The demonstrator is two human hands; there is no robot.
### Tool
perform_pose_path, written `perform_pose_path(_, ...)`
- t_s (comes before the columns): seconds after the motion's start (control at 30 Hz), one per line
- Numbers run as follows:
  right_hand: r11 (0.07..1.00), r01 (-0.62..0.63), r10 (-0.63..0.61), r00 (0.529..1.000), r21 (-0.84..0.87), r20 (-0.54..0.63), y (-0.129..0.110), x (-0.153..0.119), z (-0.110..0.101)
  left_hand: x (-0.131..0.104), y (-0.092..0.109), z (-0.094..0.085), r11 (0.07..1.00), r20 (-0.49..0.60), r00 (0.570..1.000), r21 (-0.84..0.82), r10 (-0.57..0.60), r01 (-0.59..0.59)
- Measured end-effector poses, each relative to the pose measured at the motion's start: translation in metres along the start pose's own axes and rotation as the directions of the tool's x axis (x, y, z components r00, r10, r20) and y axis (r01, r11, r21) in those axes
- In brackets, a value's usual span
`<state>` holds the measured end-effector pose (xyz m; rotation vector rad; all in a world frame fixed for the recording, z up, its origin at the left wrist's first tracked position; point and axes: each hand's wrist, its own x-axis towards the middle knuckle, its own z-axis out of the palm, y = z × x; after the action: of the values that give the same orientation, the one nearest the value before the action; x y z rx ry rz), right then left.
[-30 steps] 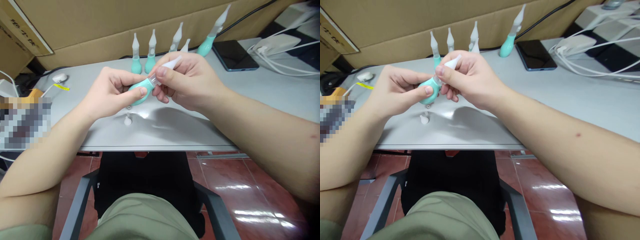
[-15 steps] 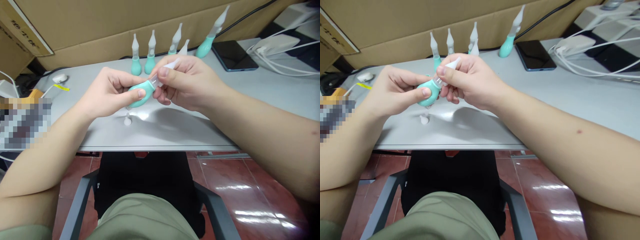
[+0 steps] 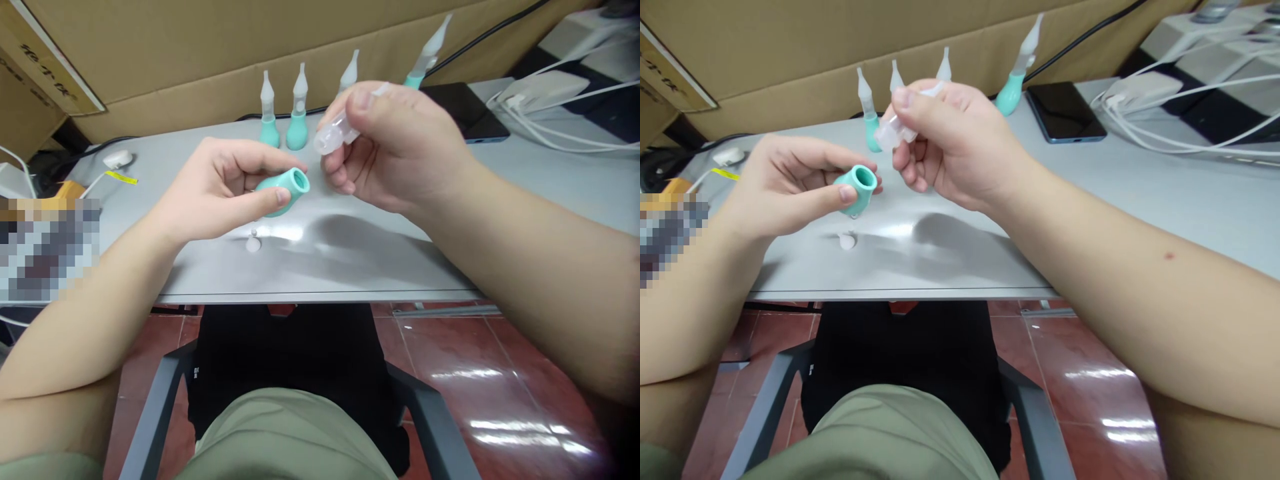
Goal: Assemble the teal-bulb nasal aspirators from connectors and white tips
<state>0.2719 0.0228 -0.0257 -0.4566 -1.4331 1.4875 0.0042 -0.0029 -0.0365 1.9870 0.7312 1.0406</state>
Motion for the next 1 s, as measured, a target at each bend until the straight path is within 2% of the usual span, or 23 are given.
perform_pose_path(0.1, 0.999, 0.045, -0.043, 0.985, 0.009, -0.169, -0.002, 0.004, -0.004, 0.008, -0.013, -0.003, 0.998, -0.033, 0.998, -0.015, 0.059, -0.059)
perform_pose_path(0.13, 0.998, 0.06, -0.058, 0.977, 0.008, -0.203, -0.003, 0.005, -0.005, 0.01, -0.015, -0.004, 0.995, -0.046, 0.994, -0.025, 0.099, -0.1)
perform_pose_path(0.2, 0.997, 0.079, -0.083, 0.969, -0.023, -0.234, -0.003, 0.006, -0.008, 0.013, -0.014, -0.007, 0.994, -0.027, 0.994, -0.021, 0.104, -0.105)
perform_pose_path(0.3, 0.988, 0.12, -0.139, 0.966, -0.096, -0.218, -0.004, 0.006, -0.015, 0.017, -0.005, -0.008, 0.991, -0.001, 0.992, 0.058, 0.124, -0.123)
perform_pose_path(0.4, 0.967, 0.205, -0.229, 0.959, -0.149, -0.167, -0.003, 0.006, -0.023, 0.024, 0.003, -0.007, 0.967, -0.035, 0.987, 0.211, 0.156, -0.145)
perform_pose_path(0.43, 0.96, 0.222, -0.25, 0.954, -0.171, -0.165, -0.003, 0.006, -0.025, 0.028, 0.005, -0.007, 0.96, -0.023, 0.996, 0.269, 0.083, -0.074)
perform_pose_path(0.53, 0.946, 0.219, -0.27, 0.939, -0.239, -0.212, -0.004, 0.006, -0.025, 0.044, 0.005, -0.009, 0.957, -0.015, 0.992, 0.267, 0.125, -0.116)
perform_pose_path(0.6, 0.941, 0.221, -0.285, 0.925, -0.257, -0.25, -0.004, 0.006, -0.022, 0.058, 0.002, -0.012, 0.927, -0.01, 0.998, 0.373, 0.054, -0.047)
perform_pose_path(0.63, 0.94, 0.222, -0.286, 0.925, -0.258, -0.249, -0.004, 0.005, -0.021, 0.065, -0.001, -0.013, 0.908, -0.017, 0.996, 0.412, 0.087, -0.072)
perform_pose_path(0.7, 0.939, 0.233, -0.289, 0.934, -0.254, -0.21, -0.005, 0.004, -0.019, 0.079, -0.009, -0.016, 0.878, 0.013, 0.998, 0.475, 0.063, -0.062)
perform_pose_path(0.8, 0.936, 0.249, -0.29, 0.946, -0.251, -0.146, -0.006, 0.0, -0.016, 0.094, -0.022, -0.014, 0.874, -0.006, 1.0, 0.486, -0.029, 0.028)
perform_pose_path(0.87, 0.936, 0.228, -0.274, 0.95, -0.268, -0.148, -0.006, -0.003, -0.014, 0.098, -0.03, -0.01, 0.865, -0.015, 0.998, 0.497, -0.067, 0.066)
perform_pose_path(1.0, 0.934, 0.136, -0.191, 0.972, -0.331, -0.138, -0.006, -0.006, -0.014, 0.094, -0.035, -0.004, 0.815, 0.027, 1.0, 0.58, 0.002, -0.017)
